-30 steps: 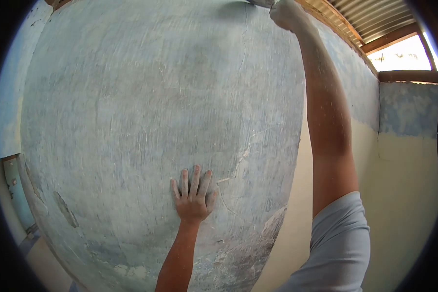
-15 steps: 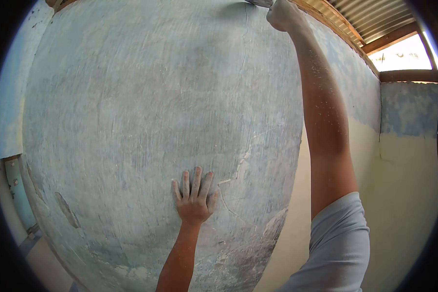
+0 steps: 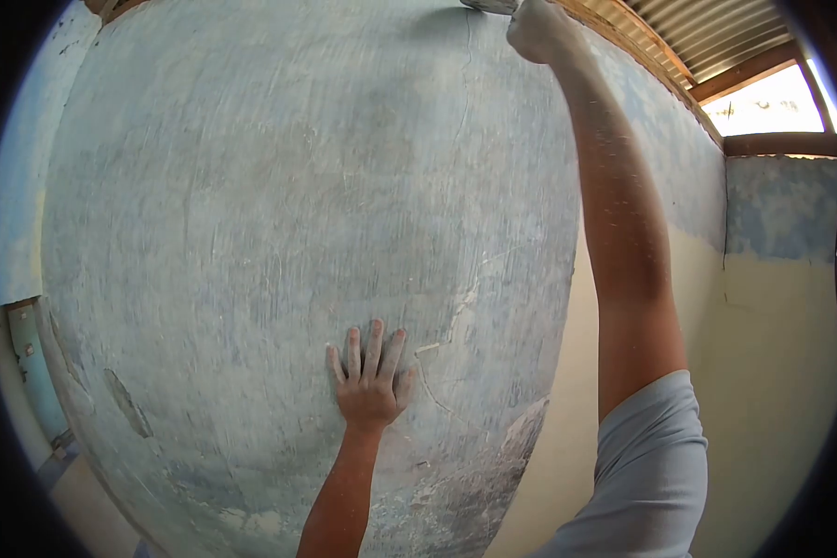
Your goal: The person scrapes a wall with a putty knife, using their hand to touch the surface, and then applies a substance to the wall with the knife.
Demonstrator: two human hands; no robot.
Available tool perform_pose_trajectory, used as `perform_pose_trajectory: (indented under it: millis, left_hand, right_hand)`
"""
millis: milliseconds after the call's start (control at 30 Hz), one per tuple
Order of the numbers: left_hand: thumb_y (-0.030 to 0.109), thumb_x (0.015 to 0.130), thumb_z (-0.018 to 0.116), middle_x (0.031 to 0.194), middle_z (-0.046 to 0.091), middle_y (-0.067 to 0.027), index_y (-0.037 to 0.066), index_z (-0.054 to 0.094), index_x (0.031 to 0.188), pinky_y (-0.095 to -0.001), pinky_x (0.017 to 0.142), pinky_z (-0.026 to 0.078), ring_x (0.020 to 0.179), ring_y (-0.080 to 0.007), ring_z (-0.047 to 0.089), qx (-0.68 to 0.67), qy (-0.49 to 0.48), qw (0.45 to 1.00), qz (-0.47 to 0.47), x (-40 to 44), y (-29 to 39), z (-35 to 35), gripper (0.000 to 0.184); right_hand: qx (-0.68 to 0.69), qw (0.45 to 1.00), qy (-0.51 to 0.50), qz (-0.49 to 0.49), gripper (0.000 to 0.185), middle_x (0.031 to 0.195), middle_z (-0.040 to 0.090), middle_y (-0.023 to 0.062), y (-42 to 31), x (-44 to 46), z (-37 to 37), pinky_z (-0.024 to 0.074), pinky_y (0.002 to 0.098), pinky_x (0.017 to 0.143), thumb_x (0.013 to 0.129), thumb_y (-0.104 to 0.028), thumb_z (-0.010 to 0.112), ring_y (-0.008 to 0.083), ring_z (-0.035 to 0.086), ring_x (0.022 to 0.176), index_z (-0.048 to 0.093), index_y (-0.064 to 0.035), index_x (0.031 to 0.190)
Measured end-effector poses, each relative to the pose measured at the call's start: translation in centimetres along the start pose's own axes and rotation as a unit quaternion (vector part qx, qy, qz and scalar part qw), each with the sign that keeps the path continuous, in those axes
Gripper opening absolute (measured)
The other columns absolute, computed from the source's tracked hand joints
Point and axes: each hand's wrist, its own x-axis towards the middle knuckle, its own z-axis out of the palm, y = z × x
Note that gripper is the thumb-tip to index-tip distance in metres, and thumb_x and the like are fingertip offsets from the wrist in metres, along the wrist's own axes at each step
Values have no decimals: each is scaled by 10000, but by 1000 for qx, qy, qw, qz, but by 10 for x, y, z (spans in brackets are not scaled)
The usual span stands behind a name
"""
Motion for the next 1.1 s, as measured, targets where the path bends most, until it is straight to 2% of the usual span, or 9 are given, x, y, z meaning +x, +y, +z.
perform_pose_trajectory:
  millis: [167, 233, 433, 567, 667, 933, 1000, 1033, 1100]
  left_hand:
    - [475, 922, 620, 1661, 394, -63, 282, 554, 1511, -694, 1214, 157, 1550, -396, 277, 2, -22, 1000, -10, 0, 1, -6, 624]
    - [472, 919, 623, 1660, 395, -63, 280, 551, 1514, -693, 1215, 157, 1549, -397, 279, 1, -9, 1000, -6, -4, -2, -5, 629]
    - [466, 907, 634, 1662, 390, -68, 275, 546, 1518, -694, 1218, 152, 1549, -398, 277, 6, -14, 1000, -2, -1, -1, -4, 646]
    - [461, 903, 637, 1668, 379, -72, 273, 542, 1520, -698, 1222, 136, 1557, -396, 263, 0, -15, 1000, -2, -1, -1, -3, 652]
    - [455, 901, 638, 1667, 380, -71, 269, 545, 1518, -697, 1224, 134, 1556, -392, 266, -3, -17, 1000, -1, -1, -1, -3, 651]
    - [466, 915, 620, 1658, 396, -72, 260, 560, 1507, -694, 1224, 146, 1546, -390, 288, -5, -1, 1000, 5, -2, 0, -3, 630]
    - [466, 919, 615, 1656, 400, -71, 260, 562, 1506, -694, 1223, 148, 1544, -390, 292, -5, 4, 1000, 8, 1, -3, -4, 624]
    - [467, 921, 614, 1655, 402, -70, 261, 563, 1505, -693, 1223, 149, 1542, -391, 296, -7, 3, 1000, 7, 0, -3, -5, 621]
    - [467, 923, 612, 1654, 404, -69, 261, 564, 1504, -693, 1223, 150, 1540, -393, 300, -10, 1, 1000, 2, -1, -1, -4, 618]
  right_hand:
    - [3, 1000, -18, 11, 363, 1207, 711, 271, -23, -15, 7, 545, 499, 986, 874, -117, 599, 407, 684, 1167, 729, -4, 1193]
    - [-8, 1000, -18, 13, 358, 1165, 720, 273, -27, -14, 1, 549, 492, 976, 891, -142, 586, 416, 688, 1146, 724, 4, 1188]
    - [5, 999, -33, 10, 311, 1108, 724, 268, -17, 14, 21, 548, 496, 943, 896, -162, 585, 416, 696, 1084, 735, -7, 1120]
    - [-4, 999, -40, 1, 285, 1070, 726, 264, -4, 0, 7, 548, 499, 921, 899, -175, 584, 417, 701, 1043, 742, -15, 1074]
    - [-3, 999, -47, -2, 270, 1042, 728, 262, -22, -2, 13, 548, 502, 904, 901, -185, 583, 417, 705, 1013, 747, -21, 1040]
    - [-5, 998, -59, -14, 254, 966, 732, 254, 36, -14, -21, 547, 508, 860, 907, -211, 582, 417, 716, 931, 762, -37, 949]
    - [-41, 991, -114, -48, 359, 1124, 711, 300, 28, -35, -26, 546, 501, 971, 914, -191, 562, 454, 676, 1125, 700, 33, 1158]
    - [-45, 996, -73, -13, 357, 1185, 698, 292, 20, -47, -19, 543, 512, 979, 914, -174, 554, 448, 669, 1149, 691, 22, 1179]
    - [-48, 997, -58, -7, 369, 1219, 688, 288, 8, -42, -9, 541, 517, 985, 912, -163, 552, 445, 665, 1162, 680, 16, 1208]
